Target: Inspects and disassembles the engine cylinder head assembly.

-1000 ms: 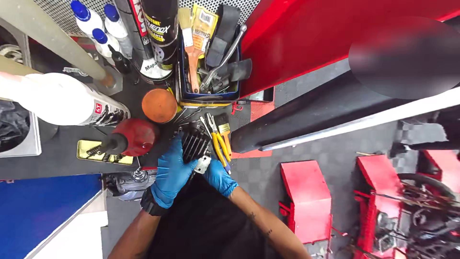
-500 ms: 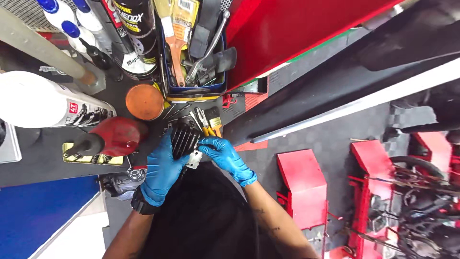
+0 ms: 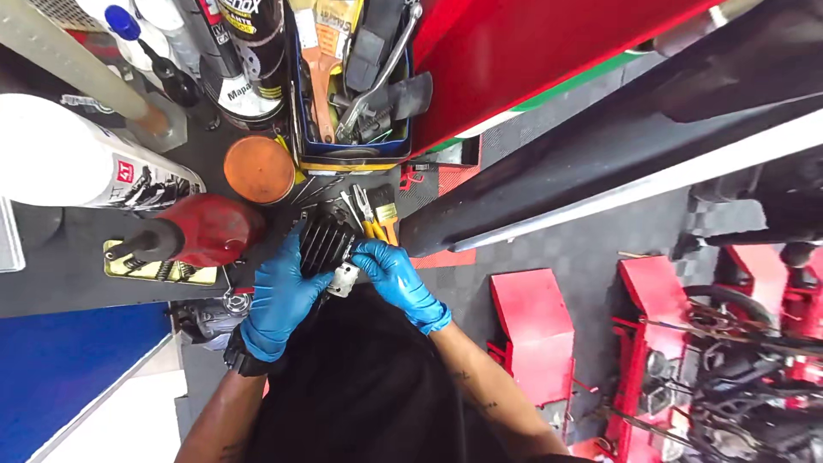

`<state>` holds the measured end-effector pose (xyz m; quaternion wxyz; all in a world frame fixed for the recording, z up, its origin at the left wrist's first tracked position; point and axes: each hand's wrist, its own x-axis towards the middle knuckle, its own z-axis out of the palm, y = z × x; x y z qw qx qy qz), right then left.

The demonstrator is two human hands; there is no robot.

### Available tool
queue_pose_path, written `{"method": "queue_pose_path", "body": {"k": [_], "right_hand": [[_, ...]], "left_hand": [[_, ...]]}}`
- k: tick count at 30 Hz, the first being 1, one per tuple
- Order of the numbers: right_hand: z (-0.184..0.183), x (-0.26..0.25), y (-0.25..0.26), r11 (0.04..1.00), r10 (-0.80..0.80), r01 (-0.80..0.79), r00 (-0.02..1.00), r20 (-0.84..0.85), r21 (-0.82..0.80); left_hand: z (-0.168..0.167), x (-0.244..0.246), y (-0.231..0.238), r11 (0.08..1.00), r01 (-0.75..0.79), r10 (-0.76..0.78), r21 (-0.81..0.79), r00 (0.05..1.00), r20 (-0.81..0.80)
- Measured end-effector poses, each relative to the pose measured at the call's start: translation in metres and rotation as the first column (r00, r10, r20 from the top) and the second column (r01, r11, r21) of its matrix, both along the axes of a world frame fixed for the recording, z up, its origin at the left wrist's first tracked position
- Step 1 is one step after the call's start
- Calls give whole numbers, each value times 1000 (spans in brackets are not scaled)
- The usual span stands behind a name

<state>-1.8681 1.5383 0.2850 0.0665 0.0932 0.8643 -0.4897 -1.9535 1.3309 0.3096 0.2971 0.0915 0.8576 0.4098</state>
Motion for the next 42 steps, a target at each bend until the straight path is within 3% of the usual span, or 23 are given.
{"method": "queue_pose_path", "body": {"k": [6, 12, 20, 24, 28, 37, 42], "right_hand": [[-4, 1, 1, 993, -46, 45, 999, -4, -111], [-5, 3, -6, 995, -91, 91, 996, -3, -49], [5, -2, 0, 983, -56, 82, 986, 156, -163], [-1, -1, -3, 998, -28, 30, 999, 30, -56], [-6, 2, -14, 996, -84, 86, 993, -84, 20], [-8, 2, -9, 962, -190, 179, 981, -30, -207], [-9, 3, -9, 948, -212, 200, 977, -22, -247]], "left_hand": [[-1, -1, -1, 1000, 6, -6, -1, 1000, 2], [-4, -1, -2, 1000, 21, -21, -7, 1000, 1], [-3, -1, -3, 1000, 10, -10, 16, 1000, 9], [-4, -2, -3, 1000, 10, -10, 25, 1000, 7], [-6, -3, -5, 999, 1, -2, 48, 1000, 25], [-5, -1, -5, 999, 0, 0, 46, 1000, 2], [-6, -1, -5, 998, -4, 4, 59, 1000, 11]]}}
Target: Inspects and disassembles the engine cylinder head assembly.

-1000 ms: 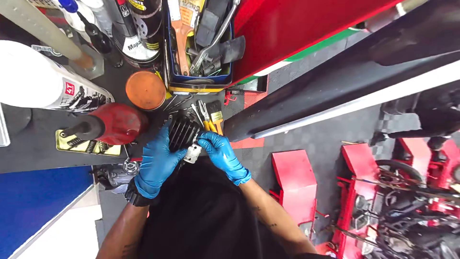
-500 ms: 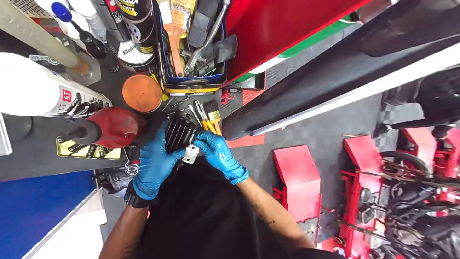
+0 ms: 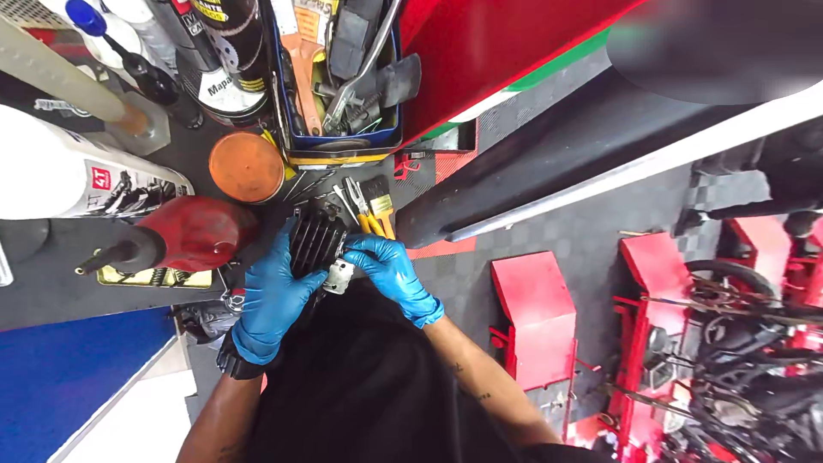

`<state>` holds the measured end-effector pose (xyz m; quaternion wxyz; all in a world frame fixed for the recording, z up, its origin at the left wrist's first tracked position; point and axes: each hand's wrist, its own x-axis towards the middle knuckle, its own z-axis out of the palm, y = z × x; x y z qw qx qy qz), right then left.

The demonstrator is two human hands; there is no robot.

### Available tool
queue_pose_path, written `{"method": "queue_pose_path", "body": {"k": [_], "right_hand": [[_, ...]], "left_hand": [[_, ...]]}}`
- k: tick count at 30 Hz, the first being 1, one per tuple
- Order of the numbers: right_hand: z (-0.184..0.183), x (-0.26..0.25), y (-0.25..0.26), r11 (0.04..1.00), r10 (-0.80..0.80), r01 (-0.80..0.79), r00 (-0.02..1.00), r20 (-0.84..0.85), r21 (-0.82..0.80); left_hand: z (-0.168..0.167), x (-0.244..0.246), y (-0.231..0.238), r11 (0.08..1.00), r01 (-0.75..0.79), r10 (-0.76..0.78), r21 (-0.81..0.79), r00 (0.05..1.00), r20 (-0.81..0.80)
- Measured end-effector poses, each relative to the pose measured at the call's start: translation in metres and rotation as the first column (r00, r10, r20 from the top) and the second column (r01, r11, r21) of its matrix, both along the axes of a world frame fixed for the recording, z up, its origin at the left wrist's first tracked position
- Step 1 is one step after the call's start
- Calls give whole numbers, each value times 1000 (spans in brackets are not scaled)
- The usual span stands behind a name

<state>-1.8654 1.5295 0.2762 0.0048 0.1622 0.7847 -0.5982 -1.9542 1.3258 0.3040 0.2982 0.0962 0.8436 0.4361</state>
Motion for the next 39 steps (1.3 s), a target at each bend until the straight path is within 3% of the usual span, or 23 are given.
{"method": "queue_pose_path", "body": {"k": [39], "right_hand": [[-2, 2, 10, 996, -7, 9, 1000, 15, -88]], "left_hand": [[-1, 0, 1, 1000, -18, 17, 14, 1000, 16]]}}
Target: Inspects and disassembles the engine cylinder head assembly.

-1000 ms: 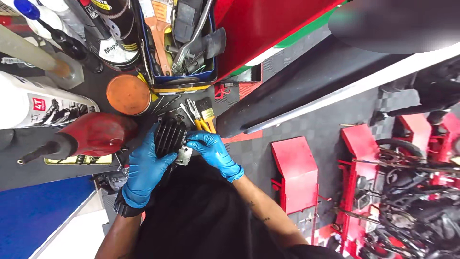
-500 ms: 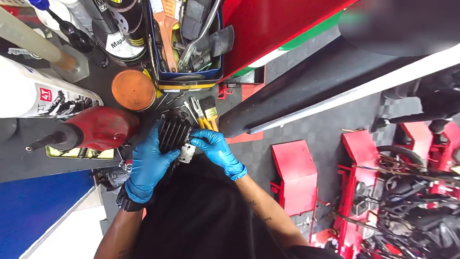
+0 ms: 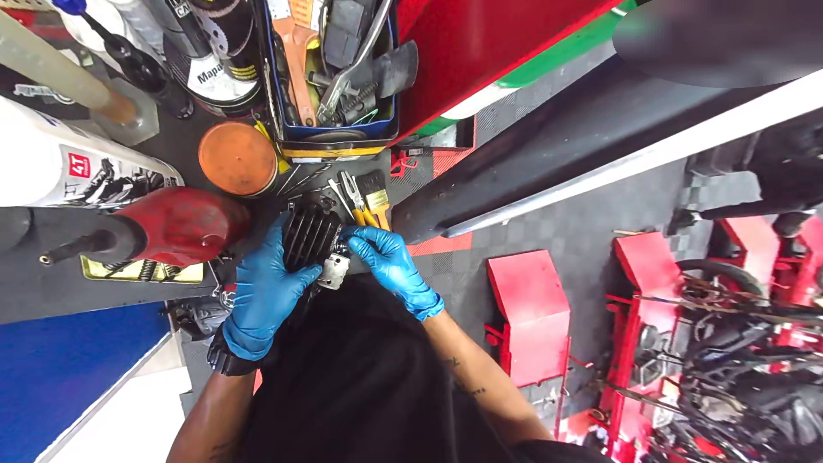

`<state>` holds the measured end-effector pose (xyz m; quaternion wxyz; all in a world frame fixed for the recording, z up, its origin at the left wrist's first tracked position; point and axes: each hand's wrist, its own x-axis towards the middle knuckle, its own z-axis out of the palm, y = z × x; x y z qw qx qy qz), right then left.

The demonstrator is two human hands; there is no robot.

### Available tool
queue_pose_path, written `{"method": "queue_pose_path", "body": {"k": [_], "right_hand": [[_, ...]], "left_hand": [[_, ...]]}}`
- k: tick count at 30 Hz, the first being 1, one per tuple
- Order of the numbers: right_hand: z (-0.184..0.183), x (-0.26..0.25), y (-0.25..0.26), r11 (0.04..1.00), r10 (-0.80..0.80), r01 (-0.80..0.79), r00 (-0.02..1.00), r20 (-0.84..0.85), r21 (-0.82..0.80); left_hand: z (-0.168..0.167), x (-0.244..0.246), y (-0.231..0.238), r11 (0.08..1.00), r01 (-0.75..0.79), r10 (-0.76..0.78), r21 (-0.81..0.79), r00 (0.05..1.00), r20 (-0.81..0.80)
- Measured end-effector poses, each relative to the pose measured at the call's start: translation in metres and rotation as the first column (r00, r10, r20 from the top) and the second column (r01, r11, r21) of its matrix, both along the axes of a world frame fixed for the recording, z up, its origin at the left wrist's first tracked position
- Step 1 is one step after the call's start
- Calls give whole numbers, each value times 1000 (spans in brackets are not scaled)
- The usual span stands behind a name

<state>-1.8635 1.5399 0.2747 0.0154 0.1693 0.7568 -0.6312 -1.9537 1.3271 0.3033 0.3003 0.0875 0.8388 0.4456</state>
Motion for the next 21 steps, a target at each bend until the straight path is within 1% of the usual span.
{"method": "queue_pose_path", "body": {"k": [4, 7, 9, 11, 14, 16, 19, 21], "right_hand": [[5, -1, 10, 995, -90, 89, 996, -19, -33], [11, -2, 19, 982, -186, 186, 982, -5, -19], [15, -6, 25, 970, -241, 240, 970, 29, 30], [17, -12, 30, 961, -260, 252, 964, 63, 114], [12, -26, 35, 945, -214, 185, 973, 81, 269], [6, -40, 36, 917, -151, 106, 985, 87, 385], [2, -65, 35, 840, -32, -41, 992, 124, 542], [1, -83, 31, 757, 68, -163, 983, 171, 633]], "left_hand": [[0, 0, -1, 1000, 1, -1, 2, 1000, 1], [0, 0, 0, 1000, 6, -6, -15, 1000, -10], [1, -1, 1, 999, 11, -11, -31, 1000, -23], [2, -1, 2, 999, 17, -18, -44, 999, -28], [4, 0, 4, 997, 23, -26, -67, 999, -34], [5, 0, 5, 996, 28, -31, -88, 999, -26], [6, 0, 5, 996, 18, -19, -92, 1000, -12], [8, 0, 3, 996, 25, -25, -85, 1000, -4]]}}
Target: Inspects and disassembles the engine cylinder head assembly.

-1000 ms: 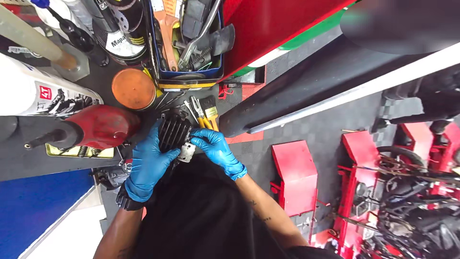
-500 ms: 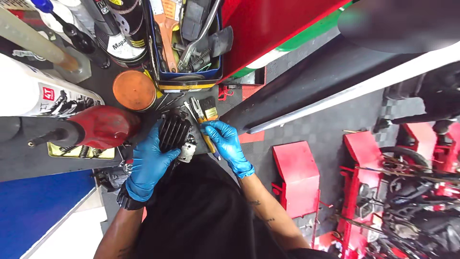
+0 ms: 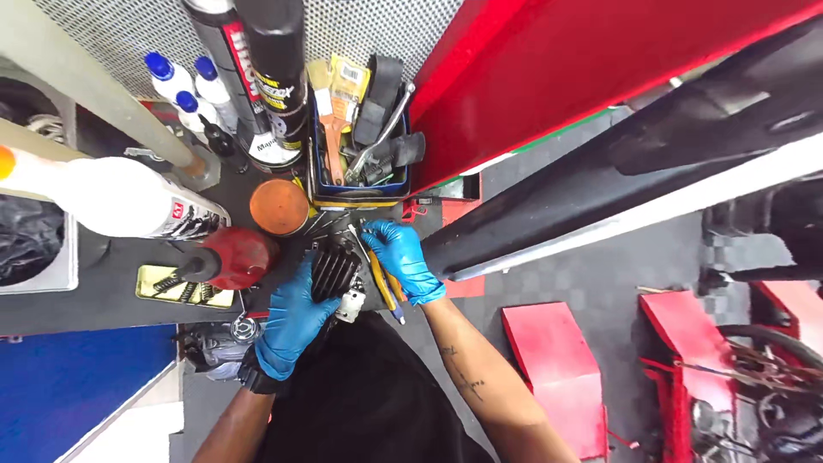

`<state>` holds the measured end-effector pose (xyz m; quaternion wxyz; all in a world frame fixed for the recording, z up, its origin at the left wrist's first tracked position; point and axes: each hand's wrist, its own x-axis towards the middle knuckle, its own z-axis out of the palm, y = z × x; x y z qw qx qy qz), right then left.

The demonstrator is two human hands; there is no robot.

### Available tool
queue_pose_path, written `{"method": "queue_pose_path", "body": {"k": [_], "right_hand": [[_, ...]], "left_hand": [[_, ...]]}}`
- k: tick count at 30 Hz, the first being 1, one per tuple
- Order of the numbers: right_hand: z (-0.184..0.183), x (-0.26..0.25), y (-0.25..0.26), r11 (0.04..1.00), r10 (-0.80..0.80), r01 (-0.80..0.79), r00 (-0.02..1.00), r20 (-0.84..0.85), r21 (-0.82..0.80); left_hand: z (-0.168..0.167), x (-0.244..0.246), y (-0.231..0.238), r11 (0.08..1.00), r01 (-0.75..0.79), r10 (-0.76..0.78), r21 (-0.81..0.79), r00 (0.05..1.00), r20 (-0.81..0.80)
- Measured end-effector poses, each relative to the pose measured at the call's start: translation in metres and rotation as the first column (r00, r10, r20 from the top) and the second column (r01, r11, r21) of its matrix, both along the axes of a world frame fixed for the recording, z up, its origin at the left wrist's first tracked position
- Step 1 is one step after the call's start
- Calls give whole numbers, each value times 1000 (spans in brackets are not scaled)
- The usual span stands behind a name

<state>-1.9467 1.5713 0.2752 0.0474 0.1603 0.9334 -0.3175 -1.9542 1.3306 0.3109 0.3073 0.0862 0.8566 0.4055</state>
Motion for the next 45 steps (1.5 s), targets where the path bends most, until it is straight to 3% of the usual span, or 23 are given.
{"method": "queue_pose_path", "body": {"k": [4, 7, 14, 19, 23, 26, 30, 32, 35, 37, 39, 42, 45], "right_hand": [[-13, -35, -5, 935, 279, -299, 952, 128, 190], [-29, -51, -6, 850, 399, -431, 902, 163, 303], [-41, -63, -13, 728, 600, -595, 793, 105, 341], [-43, -70, -13, 602, 708, -716, 683, 178, 353], [-50, -72, -18, 552, 720, -705, 672, 171, 445], [-57, -69, -14, 576, 733, -671, 677, 68, 467], [-54, -60, -4, 696, 703, -638, 700, -128, 329], [-51, -59, -1, 674, 722, -684, 689, -54, 281], [-50, -65, -3, 577, 774, -743, 630, 66, 339], [-51, -69, -5, 506, 808, -765, 582, 90, 399], [-50, -72, -3, 493, 818, -766, 570, 81, 413], [-45, -69, 5, 590, 774, -739, 632, 33, 326], [-37, -57, 15, 762, 646, -635, 761, -67, 130]], "left_hand": [[2, 0, -3, 1000, 2, -2, 22, 1000, 15], [4, -1, -2, 1000, 6, -7, 6, 1000, 15], [9, -2, -5, 998, 20, -21, 56, 1000, 22], [9, -2, -7, 997, 64, -64, 51, 998, 0], [10, -4, -8, 993, 107, -108, 52, 994, 20], [7, -3, -8, 991, 113, -113, 71, 994, -9], [6, -3, -9, 984, 154, -153, 84, 988, -26], [8, -4, -7, 982, 170, -170, 78, 985, -13], [9, -6, -5, 982, 178, -178, 66, 984, 1], [9, -6, -5, 982, 177, -178, 68, 984, 6], [8, -6, -5, 982, 179, -179, 63, 984, 5], [9, -6, -5, 983, 170, -172, 67, 985, 15], [9, -8, -5, 983, 174, -176, 66, 984, 26]]}}
